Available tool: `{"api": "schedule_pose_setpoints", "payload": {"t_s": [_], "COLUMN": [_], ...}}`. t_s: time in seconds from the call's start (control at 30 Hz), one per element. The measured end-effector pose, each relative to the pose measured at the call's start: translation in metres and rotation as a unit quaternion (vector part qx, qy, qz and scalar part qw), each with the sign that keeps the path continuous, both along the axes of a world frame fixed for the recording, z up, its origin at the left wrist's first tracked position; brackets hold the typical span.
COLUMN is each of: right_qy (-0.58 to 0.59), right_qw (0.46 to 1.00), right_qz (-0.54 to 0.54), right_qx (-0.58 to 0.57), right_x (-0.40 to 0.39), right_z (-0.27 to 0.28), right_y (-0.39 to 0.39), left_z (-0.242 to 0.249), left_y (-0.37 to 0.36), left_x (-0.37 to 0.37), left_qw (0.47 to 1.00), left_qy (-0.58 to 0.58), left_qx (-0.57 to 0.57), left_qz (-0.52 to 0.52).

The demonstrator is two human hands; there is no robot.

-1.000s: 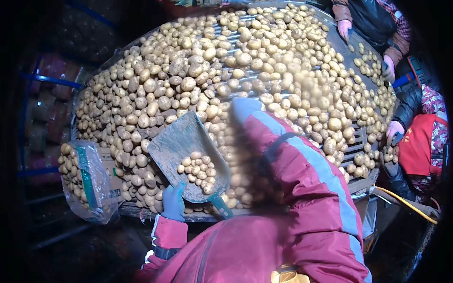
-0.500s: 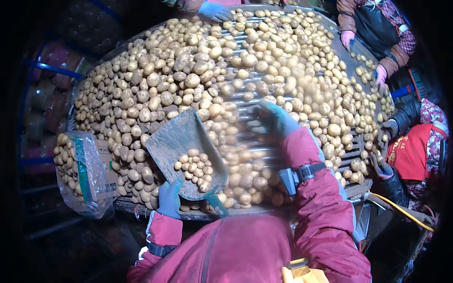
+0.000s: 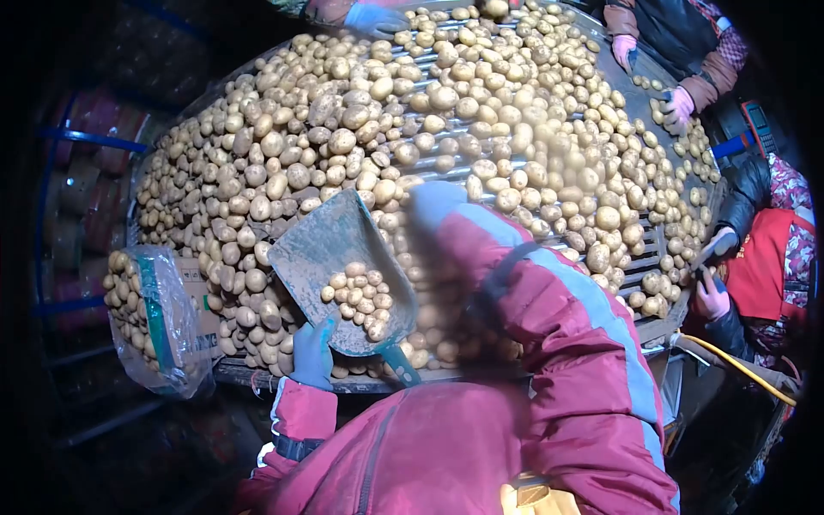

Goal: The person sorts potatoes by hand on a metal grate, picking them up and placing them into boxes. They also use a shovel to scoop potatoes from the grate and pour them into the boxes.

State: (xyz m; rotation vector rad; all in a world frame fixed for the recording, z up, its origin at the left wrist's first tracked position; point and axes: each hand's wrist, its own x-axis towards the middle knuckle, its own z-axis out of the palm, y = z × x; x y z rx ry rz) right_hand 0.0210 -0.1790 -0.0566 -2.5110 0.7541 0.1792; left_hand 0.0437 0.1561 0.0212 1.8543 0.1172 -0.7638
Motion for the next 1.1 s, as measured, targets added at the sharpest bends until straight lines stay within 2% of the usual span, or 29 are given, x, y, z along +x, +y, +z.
{"api": "schedule_pose_setpoints", "payload": {"t_s": [0.07, 0.13, 0.2, 0.3, 0.4, 0.43, 0.5, 0.6, 0.77, 0.87, 0.9, 1.0, 1.03, 1.1], "right_qy": [-0.071, -0.112, -0.157, -0.142, -0.032, -0.002, 0.039, 0.096, 0.156, 0.154, 0.22, 0.113, 0.081, 0.069], "right_qw": [0.994, 0.926, 0.868, 0.957, 0.997, 0.998, 0.998, 0.992, 0.979, 0.975, 0.961, 0.989, 0.99, 0.994], "right_qz": [-0.059, -0.196, -0.251, -0.168, -0.05, 0.013, 0.03, 0.072, 0.131, 0.155, 0.166, 0.094, 0.063, 0.03], "right_qx": [0.065, 0.302, 0.398, 0.19, 0.049, 0.068, 0.044, 0.041, -0.015, 0.044, 0.014, 0.015, 0.101, 0.084], "right_x": [-0.012, -0.033, -0.05, -0.046, -0.03, -0.031, -0.02, -0.013, -0.004, -0.021, -0.013, -0.021, -0.029, -0.035], "right_z": [-0.005, -0.002, 0.016, 0.027, 0.038, 0.063, 0.023, 0.021, 0.006, 0.05, 0.033, 0.006, 0.032, 0.025], "right_y": [-0.013, -0.035, -0.04, -0.034, -0.012, -0.004, 0.009, 0.012, 0.006, 0.009, 0.011, 0.009, 0.005, 0.006], "left_z": [-0.002, -0.003, -0.003, -0.014, -0.009, -0.004, 0.007, -0.005, -0.013, -0.008, -0.007, -0.015, -0.006, 0.012], "left_y": [0.003, 0.004, 0.002, 0.008, 0.003, -0.001, -0.007, -0.001, 0.006, 0.005, 0.003, 0.007, 0.003, -0.008], "left_x": [0.002, 0.002, 0.002, 0.009, 0.01, 0.008, 0.004, 0.004, 0.007, 0.005, 0.005, 0.009, 0.007, 0.003], "left_qw": [1.0, 1.0, 1.0, 0.999, 0.999, 0.999, 0.999, 0.999, 0.999, 1.0, 0.999, 0.998, 0.998, 0.998], "left_qy": [-0.004, -0.006, -0.006, 0.022, 0.04, 0.041, 0.043, 0.032, -0.018, -0.006, -0.001, -0.028, -0.023, -0.008], "left_qx": [-0.003, 0.005, 0.024, 0.001, -0.006, 0.006, 0.032, -0.026, -0.025, 0.006, 0.019, 0.01, 0.018, 0.033], "left_qz": [-0.008, -0.009, -0.014, -0.031, -0.015, -0.011, -0.002, -0.009, -0.029, -0.026, -0.028, -0.049, -0.047, -0.046]}}
